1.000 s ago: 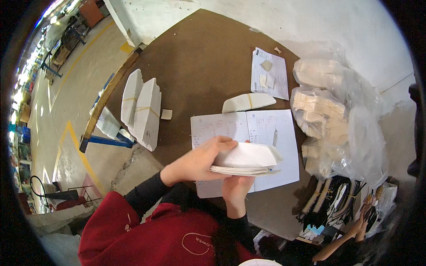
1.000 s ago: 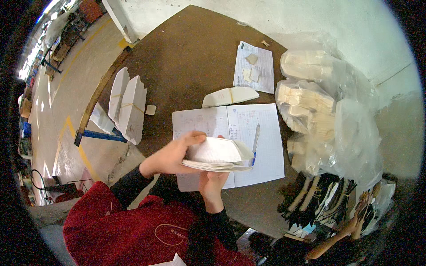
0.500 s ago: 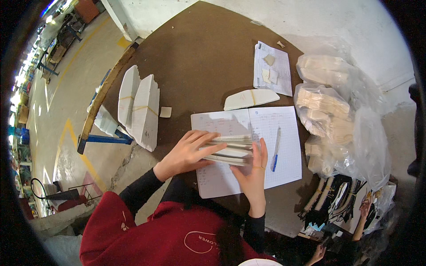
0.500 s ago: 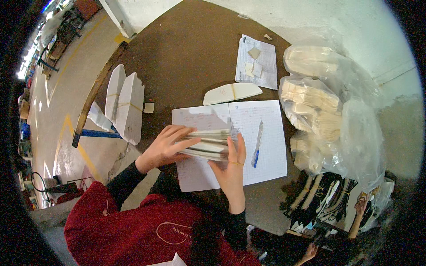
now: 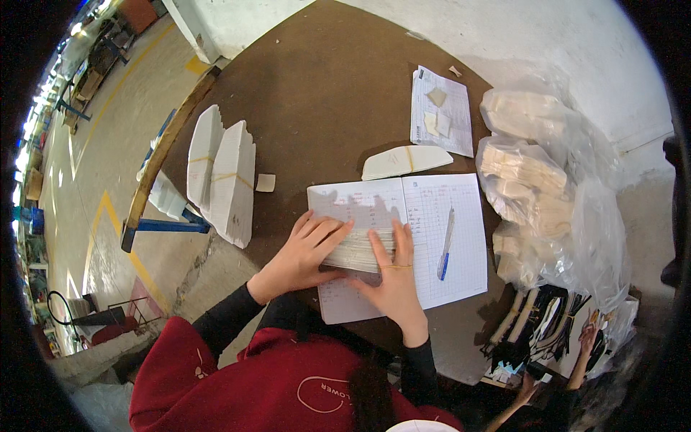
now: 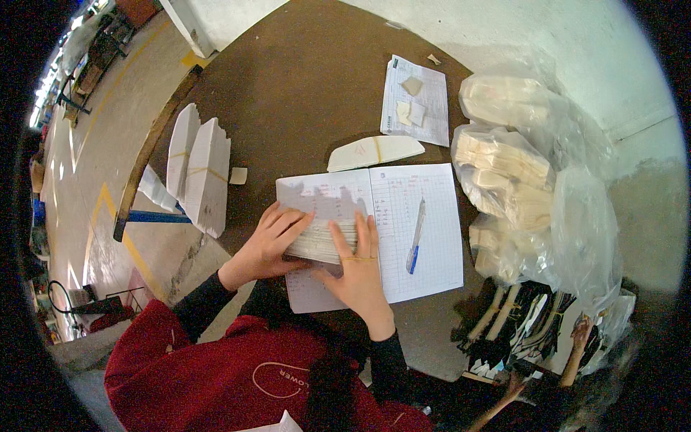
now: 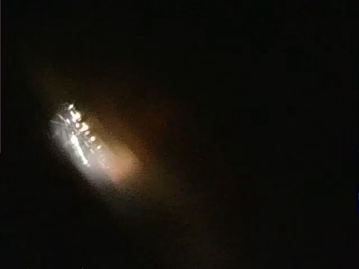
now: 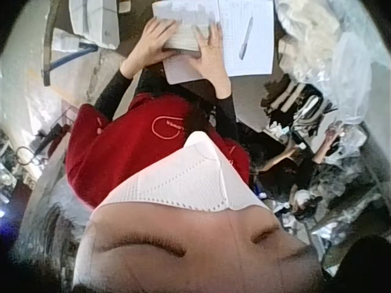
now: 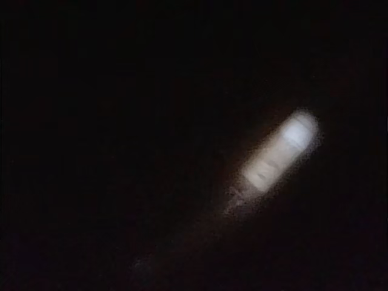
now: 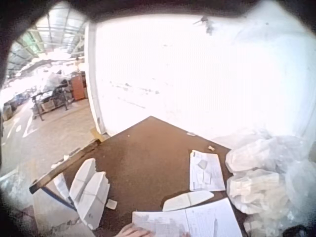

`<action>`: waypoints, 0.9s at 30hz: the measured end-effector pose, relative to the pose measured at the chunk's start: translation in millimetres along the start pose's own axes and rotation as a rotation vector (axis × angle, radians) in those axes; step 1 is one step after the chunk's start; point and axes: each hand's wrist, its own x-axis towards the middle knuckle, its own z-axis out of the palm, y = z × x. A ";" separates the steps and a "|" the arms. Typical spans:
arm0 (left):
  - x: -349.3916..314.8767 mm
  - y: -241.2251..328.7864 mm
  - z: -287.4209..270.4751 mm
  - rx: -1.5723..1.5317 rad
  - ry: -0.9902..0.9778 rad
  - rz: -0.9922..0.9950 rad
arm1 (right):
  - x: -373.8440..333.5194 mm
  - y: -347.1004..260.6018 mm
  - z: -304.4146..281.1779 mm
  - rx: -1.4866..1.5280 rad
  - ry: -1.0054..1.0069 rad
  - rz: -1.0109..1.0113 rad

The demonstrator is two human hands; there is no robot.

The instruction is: The person counts stacks of white paper strips at a table, bundles them with rubber bands, and writes on a notebook. Another person works nearby with black strips.

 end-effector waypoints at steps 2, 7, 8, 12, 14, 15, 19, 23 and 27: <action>-8.1 -0.6 3.3 -0.016 0.035 0.003 | -3.5 8.7 -1.5 0.153 -0.056 -0.080; -11.1 -1.6 7.8 0.025 0.040 0.002 | -2.6 -1.1 7.2 0.011 0.014 -0.048; -10.7 -3.8 8.7 0.007 0.068 -0.011 | -1.7 -5.6 4.3 -0.175 -0.086 -0.056; 5.6 1.1 -1.8 0.048 0.099 0.020 | -1.8 10.1 3.4 0.595 0.464 0.144; 15.6 4.7 -2.8 0.103 0.133 0.036 | -0.9 10.2 19.9 0.287 0.336 0.058; 18.6 5.6 -2.7 0.130 0.150 0.045 | -1.0 10.1 24.2 0.133 0.271 0.017; 16.9 -4.1 -1.0 0.106 0.048 0.047 | 3.0 2.2 10.7 0.185 0.219 0.042; 18.1 -8.1 4.5 0.083 0.093 0.052 | -11.6 18.7 -0.1 0.106 0.403 0.140; 18.6 -8.7 11.4 0.077 0.130 -0.024 | -35.4 16.0 -15.1 0.070 0.161 0.305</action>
